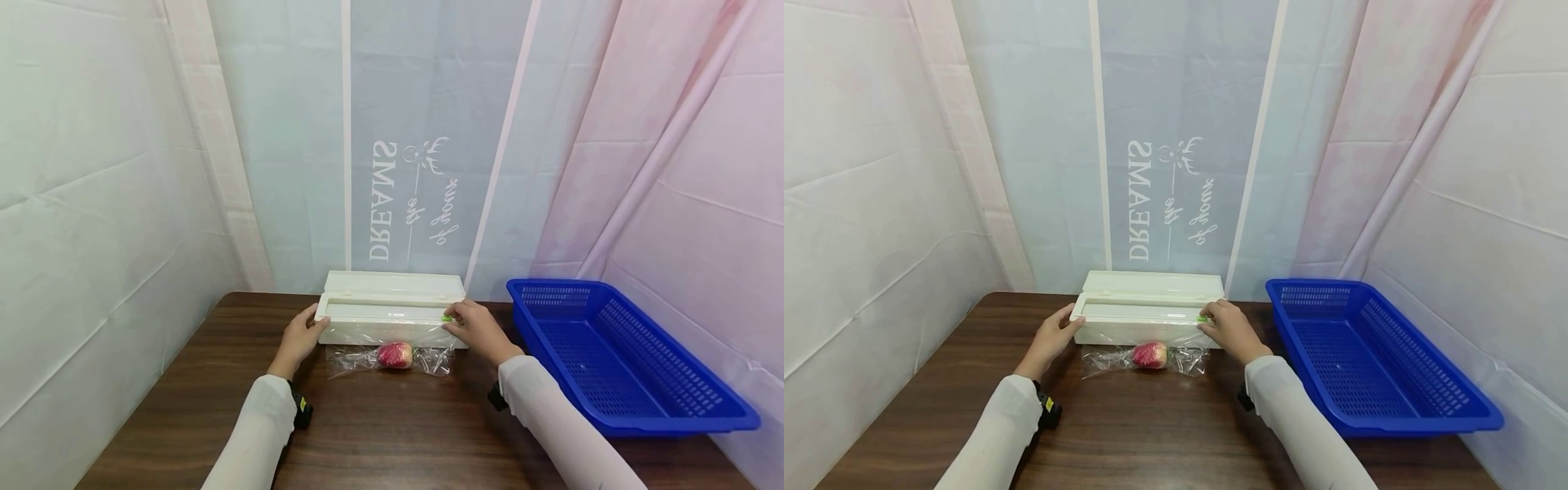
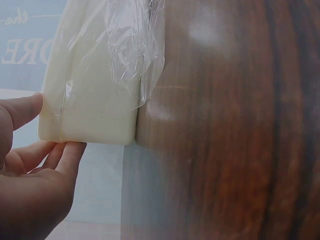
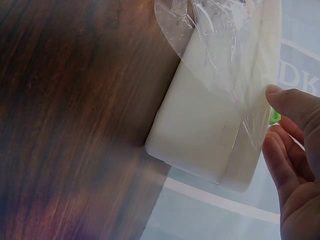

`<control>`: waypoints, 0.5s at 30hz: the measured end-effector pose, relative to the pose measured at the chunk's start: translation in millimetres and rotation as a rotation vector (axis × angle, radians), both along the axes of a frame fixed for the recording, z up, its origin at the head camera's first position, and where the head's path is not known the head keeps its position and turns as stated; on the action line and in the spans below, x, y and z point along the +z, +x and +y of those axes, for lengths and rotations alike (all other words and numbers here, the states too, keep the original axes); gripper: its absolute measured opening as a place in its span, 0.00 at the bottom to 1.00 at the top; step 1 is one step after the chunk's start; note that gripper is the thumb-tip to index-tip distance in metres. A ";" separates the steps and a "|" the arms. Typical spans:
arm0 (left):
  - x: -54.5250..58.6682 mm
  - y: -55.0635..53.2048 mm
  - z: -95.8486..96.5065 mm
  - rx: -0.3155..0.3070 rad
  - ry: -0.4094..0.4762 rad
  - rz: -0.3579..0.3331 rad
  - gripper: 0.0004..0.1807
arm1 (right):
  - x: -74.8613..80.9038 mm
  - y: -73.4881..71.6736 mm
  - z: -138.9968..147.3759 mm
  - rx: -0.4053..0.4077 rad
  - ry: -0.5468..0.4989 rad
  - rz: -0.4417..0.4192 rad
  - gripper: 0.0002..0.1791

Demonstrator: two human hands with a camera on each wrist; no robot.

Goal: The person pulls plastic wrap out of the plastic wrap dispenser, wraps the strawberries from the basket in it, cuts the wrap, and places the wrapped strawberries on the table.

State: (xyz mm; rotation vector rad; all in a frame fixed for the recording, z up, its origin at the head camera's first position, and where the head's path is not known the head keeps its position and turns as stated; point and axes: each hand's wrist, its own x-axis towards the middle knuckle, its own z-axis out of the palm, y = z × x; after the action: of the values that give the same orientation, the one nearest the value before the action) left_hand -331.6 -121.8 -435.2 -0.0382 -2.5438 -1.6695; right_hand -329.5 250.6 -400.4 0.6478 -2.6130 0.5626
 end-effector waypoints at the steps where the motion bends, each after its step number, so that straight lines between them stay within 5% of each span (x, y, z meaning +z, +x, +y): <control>1: -0.1 0.0 0.0 -0.001 -0.001 0.002 0.34 | 0.1 0.0 0.0 -0.001 0.003 -0.002 0.10; 15: 0.1 1.7 0.6 -0.008 -0.005 0.012 0.34 | -2.6 -2.3 -3.2 0.015 0.156 0.102 0.09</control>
State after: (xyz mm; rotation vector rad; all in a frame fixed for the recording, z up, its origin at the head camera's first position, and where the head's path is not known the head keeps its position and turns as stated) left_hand -329.9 -121.2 -435.1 -0.0592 -2.5428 -1.6602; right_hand -331.7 247.3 -402.9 0.7254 -2.5752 0.3227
